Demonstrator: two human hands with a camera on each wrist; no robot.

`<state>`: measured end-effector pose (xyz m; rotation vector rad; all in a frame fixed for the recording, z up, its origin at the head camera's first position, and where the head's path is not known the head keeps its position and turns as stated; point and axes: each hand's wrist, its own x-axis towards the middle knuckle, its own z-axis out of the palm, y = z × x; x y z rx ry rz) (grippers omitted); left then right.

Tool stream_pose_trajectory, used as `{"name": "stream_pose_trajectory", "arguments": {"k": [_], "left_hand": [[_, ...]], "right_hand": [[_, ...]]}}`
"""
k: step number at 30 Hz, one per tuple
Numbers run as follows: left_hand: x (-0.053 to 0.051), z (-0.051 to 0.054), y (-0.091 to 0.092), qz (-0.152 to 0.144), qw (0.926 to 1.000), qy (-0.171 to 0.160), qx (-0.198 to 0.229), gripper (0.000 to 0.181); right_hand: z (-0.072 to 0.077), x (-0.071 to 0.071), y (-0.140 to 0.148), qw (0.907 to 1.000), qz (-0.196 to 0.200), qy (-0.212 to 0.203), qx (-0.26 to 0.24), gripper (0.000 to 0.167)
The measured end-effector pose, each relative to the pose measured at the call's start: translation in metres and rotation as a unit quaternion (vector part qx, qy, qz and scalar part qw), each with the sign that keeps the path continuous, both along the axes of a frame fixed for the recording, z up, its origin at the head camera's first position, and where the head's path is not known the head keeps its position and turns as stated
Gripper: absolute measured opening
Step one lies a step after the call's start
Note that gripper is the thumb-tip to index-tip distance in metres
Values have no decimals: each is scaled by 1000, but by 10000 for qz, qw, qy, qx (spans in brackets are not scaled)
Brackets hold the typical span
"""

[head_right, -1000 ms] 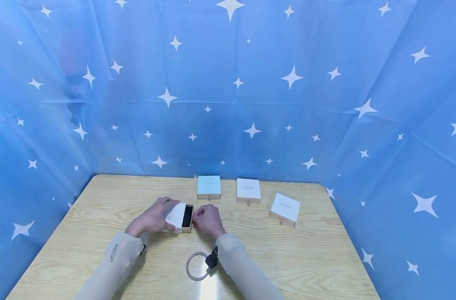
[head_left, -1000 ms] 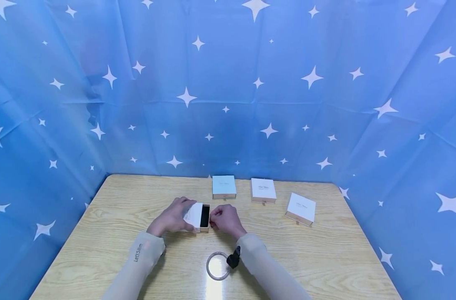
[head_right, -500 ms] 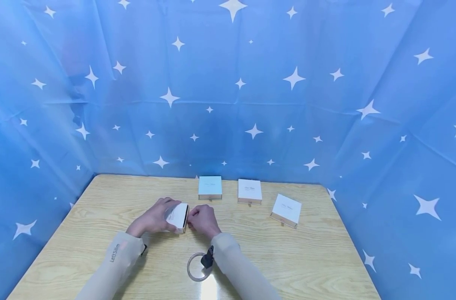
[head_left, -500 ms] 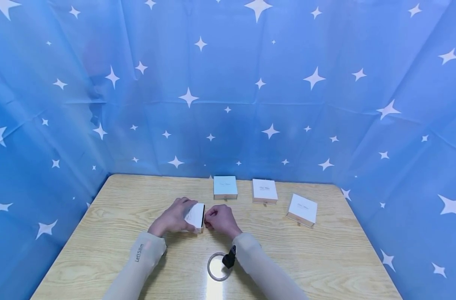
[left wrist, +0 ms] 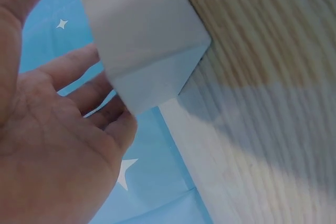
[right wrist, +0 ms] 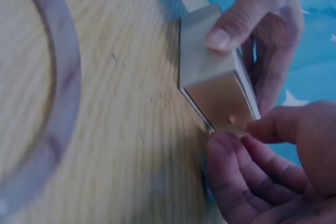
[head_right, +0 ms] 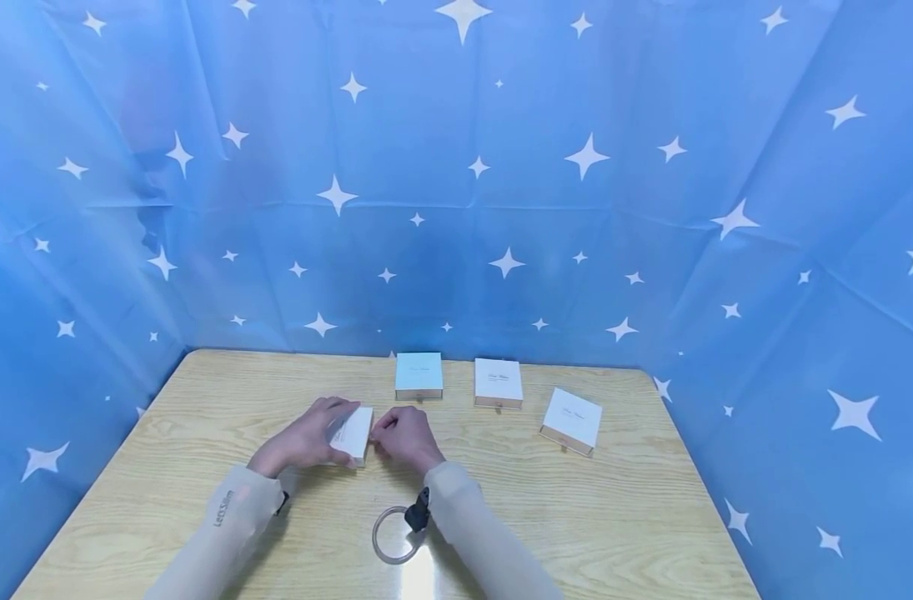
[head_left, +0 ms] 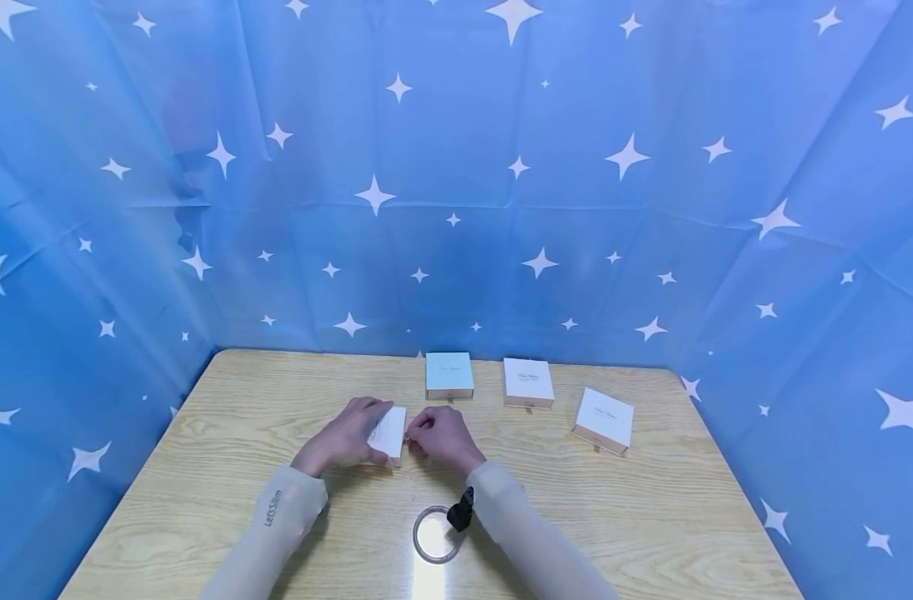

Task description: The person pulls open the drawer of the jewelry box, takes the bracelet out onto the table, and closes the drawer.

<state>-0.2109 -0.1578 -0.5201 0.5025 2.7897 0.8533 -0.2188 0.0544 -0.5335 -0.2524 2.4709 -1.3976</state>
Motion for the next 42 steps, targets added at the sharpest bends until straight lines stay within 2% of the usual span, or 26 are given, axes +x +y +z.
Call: {"name": "stream_pose_trajectory", "arguments": {"k": [6, 9, 13, 17, 21, 25, 30, 33, 37, 42], "left_hand": [[2, -1, -6, -175, 9995, 86, 251, 110], [3, -1, -10, -108, 9992, 125, 377, 112], [5, -2, -11, 267, 9973, 15, 679, 112], [9, -2, -13, 746, 9933, -16, 883, 106], [15, -2, -16, 1321, 9841, -176, 1177, 99], [25, 1, -17, 1842, 9684, -461, 1619, 93], [40, 5, -18, 2318, 9515, -755, 1877, 81], [48, 6, -17, 2507, 9455, -810, 1915, 76], [57, 5, -15, 2708, 9415, -666, 1893, 69], [62, -1, -11, 2887, 9375, -346, 1911, 61]], "right_hand": [[9, -6, 10, 9979, 209, 491, 370, 14], [13, -8, 13, 9955, 404, 730, 441, 21], [17, -13, 16, 9911, 738, 993, 488, 29], [21, -16, 18, 9880, 1033, 1028, 511, 39], [25, -20, 19, 9848, 1284, 968, 661, 48], [27, -25, 21, 9810, 1509, 889, 829, 53], [29, -35, 20, 9732, 1869, 966, 925, 59], [29, -42, 18, 9666, 2151, 1014, 960, 60], [28, -48, 14, 9605, 2427, 907, 1014, 61], [25, -52, 11, 9619, 2478, 605, 979, 61]]}}
